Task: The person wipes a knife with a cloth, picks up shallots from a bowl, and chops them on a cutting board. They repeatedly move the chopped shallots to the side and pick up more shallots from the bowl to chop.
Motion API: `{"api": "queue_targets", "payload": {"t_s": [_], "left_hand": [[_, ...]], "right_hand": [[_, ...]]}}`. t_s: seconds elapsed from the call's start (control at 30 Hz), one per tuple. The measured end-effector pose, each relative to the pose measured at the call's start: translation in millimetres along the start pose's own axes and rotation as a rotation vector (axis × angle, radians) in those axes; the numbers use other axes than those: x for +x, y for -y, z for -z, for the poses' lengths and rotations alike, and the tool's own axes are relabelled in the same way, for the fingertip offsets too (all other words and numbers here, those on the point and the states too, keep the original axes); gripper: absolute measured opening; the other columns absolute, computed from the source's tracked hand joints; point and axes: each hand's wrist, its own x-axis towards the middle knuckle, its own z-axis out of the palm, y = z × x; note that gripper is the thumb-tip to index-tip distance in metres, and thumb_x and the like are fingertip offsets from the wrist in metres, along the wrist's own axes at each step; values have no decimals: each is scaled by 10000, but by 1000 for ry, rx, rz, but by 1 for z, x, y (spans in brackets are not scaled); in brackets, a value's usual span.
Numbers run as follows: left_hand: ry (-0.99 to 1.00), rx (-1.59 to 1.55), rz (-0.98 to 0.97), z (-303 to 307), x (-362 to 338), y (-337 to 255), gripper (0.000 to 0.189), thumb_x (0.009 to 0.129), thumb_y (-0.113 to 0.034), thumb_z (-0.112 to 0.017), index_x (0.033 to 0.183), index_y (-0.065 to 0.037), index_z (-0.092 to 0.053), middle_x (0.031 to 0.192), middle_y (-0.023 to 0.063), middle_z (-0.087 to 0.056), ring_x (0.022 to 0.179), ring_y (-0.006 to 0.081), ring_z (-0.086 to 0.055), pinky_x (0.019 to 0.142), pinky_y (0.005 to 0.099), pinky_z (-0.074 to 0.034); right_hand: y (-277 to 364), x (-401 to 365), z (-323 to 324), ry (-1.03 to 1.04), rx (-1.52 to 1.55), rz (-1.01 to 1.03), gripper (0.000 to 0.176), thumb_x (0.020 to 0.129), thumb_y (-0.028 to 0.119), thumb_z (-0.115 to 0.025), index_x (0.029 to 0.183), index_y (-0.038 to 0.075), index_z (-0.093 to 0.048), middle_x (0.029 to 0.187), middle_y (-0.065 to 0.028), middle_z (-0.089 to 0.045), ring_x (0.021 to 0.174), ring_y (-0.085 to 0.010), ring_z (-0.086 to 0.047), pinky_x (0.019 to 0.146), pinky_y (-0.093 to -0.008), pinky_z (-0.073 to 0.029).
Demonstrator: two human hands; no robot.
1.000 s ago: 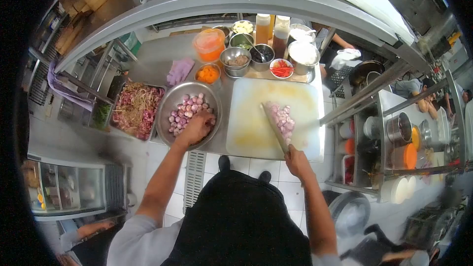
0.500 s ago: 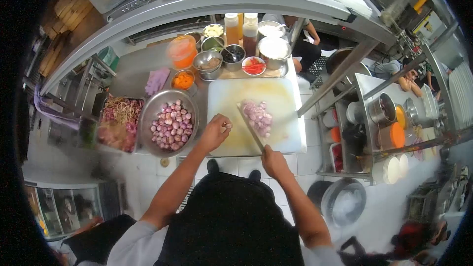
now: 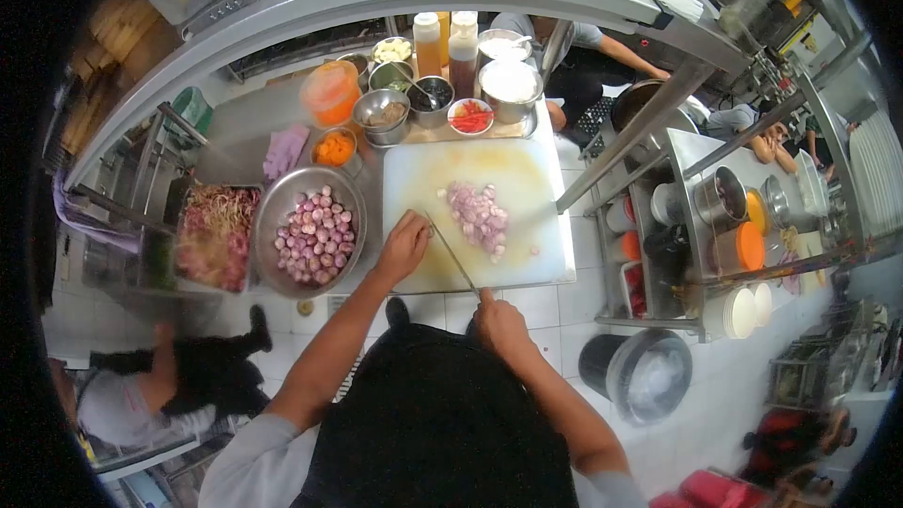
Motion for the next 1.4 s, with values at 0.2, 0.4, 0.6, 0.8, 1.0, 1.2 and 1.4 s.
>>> {"api": "queue_targets", "payload": {"t_s": [0.2,0.4,0.6,0.8,1.0,1.2,1.4], "left_hand": [[15,-121,65,-3,-2,1,56,920,22,-545,965,8,-576,918,172,-513,877,371,-570,788,428,-475],[18,-70,68,-3,-4,7,45,919,22,-545,956,11,-570,909,172,-512,846,356,-566,767,411,-475],[1,-145,123,-6,-4,2,47,912,11,-553,953,6,-575,916,169,-517,858,366,-575,767,432,-480],[-18,39,14,-9,-3,-4,79,874,14,-587,944,-14,-609,968,147,-532,904,344,-572,794,433,-488],[145,253,-233,-19,3,-11,191,788,17,-563,966,-13,-628,1032,115,-552,1067,304,-527,924,426,-443],[-28,224,-258,-19,-2,-4,203,845,-37,-650,1040,-9,-601,1032,149,-546,1025,350,-545,873,449,-456],[-38,179,-55,-24,-5,-1,163,892,-84,-692,1009,-8,-607,1003,160,-538,951,357,-575,849,453,-474]], "right_hand": [[9,-8,8,48,-3,-41,312,956,164,-527,1188,-45,-521,802,-326,-660,781,-517,-642,725,-611,-497],[11,11,-1,62,6,-32,323,949,156,-506,1186,-65,-506,801,-327,-658,773,-527,-629,730,-616,-490],[8,-3,6,44,14,0,295,935,111,-528,1158,-80,-493,789,-323,-653,764,-533,-623,709,-607,-484],[-20,28,-6,126,165,34,238,960,179,-505,1092,-19,-503,841,-326,-664,833,-504,-663,760,-597,-502],[-38,17,20,123,287,-109,212,986,197,-515,1033,-9,-523,775,-204,-672,660,-343,-673,564,-450,-534],[-33,7,13,19,162,-41,199,969,175,-519,1055,-4,-512,805,-313,-652,782,-526,-624,736,-603,-470],[-28,5,6,-20,68,-24,207,955,166,-542,1080,4,-509,809,-327,-652,805,-540,-623,730,-631,-477]]}}
